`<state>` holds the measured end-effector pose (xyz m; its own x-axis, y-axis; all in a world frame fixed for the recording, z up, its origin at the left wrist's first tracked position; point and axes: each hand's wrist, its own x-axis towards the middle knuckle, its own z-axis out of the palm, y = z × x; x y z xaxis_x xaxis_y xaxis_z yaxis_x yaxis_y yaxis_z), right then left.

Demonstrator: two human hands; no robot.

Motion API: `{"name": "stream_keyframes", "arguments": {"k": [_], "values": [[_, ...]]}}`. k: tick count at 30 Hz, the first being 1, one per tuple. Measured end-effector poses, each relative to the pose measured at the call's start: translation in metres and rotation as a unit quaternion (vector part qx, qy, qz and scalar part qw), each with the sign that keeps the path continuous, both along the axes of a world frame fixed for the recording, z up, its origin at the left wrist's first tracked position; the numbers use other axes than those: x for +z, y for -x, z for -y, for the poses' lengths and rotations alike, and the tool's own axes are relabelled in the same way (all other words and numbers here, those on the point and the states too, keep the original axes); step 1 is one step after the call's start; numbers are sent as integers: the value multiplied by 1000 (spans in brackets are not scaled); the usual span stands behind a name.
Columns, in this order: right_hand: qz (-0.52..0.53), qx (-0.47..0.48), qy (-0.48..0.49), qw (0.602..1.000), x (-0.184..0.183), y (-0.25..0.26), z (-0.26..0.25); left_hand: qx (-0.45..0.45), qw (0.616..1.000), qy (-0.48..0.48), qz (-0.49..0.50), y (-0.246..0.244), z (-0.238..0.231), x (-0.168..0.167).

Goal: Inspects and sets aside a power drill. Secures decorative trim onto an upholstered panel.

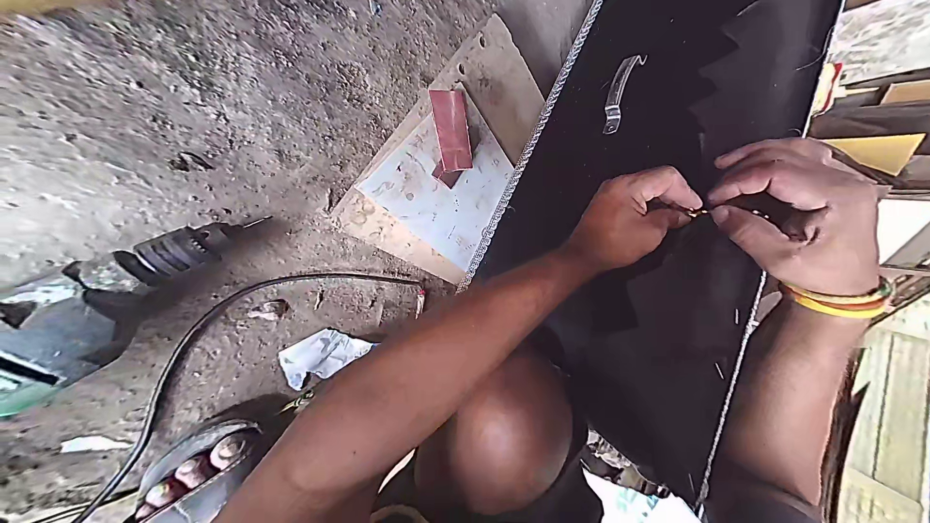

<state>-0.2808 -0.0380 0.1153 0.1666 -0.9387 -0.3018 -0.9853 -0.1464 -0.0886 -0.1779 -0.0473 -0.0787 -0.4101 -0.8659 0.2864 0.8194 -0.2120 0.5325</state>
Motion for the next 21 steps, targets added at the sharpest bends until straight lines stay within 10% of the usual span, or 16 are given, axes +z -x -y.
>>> {"name": "stream_keyframes", "arguments": {"k": [21], "values": [[136,-15,-28,990,10,10,-6,-3,998,9,65,-5,-3,9]]}}
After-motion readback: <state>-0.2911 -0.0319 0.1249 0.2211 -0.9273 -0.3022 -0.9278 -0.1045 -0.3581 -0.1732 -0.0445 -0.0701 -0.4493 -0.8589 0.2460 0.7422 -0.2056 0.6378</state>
